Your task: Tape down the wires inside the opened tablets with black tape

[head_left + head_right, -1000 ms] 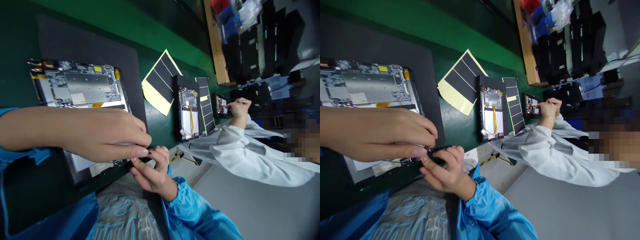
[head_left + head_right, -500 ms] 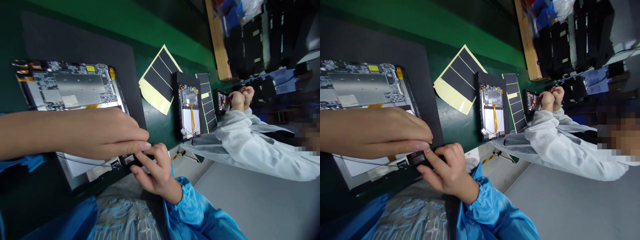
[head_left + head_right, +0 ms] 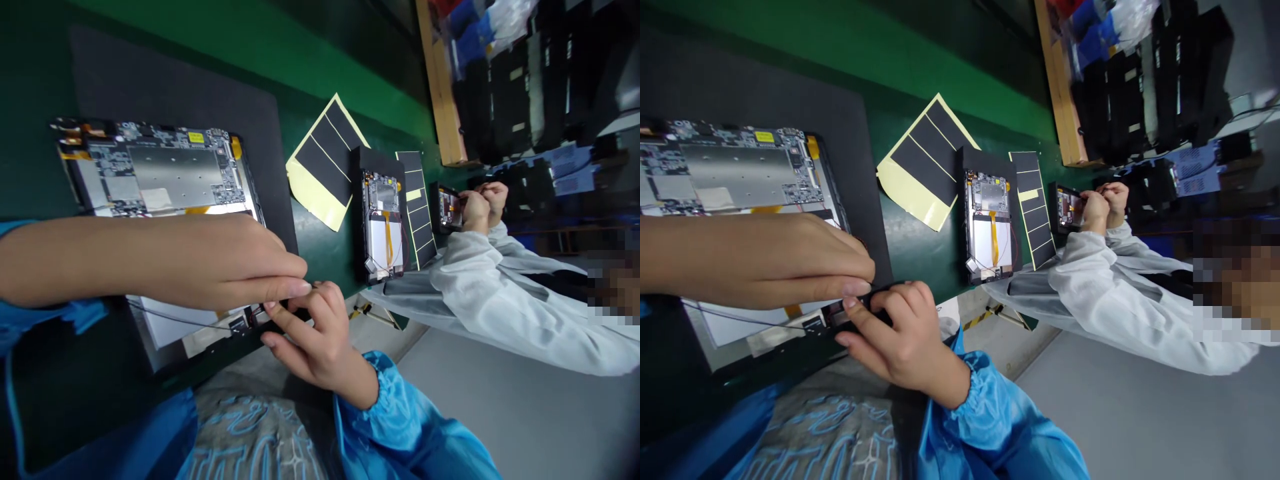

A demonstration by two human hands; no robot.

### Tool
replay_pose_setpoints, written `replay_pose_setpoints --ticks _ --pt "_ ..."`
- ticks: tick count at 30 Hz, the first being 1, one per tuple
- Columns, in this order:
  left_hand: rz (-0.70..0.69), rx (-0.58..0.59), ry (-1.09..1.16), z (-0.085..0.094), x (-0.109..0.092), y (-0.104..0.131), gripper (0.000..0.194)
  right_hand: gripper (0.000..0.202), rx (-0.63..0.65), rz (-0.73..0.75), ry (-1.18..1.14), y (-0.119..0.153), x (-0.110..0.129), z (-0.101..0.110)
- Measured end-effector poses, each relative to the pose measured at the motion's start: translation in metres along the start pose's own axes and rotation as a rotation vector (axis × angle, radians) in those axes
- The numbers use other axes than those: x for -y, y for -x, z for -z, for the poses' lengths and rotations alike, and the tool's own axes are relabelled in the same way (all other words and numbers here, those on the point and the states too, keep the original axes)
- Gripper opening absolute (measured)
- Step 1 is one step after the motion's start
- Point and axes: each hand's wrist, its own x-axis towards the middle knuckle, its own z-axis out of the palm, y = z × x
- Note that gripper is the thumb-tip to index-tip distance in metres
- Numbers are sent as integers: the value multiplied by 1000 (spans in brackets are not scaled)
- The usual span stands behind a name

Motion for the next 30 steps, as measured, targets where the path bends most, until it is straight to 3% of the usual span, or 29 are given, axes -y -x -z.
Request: replay_pose_setpoints --ticks 6,10,14,20,30 --pt "12 42 -16 4 -4 -1 40 34 17 150 -8 -11 -11 11" --pt "34 44 -30 4 -6 -2 40 25 -5 105 -56 -19 -11 10" --pt "52 54 -3 3 -5 -2 42 29 0 100 -132 -23 -10 8" --pt "71 45 -5 6 -6 -3 41 30 -51 183 -112 -17 -16 4" --pt "80 57 35 6 -6 0 40 14 -121 152 -267 -22 -18 -6"
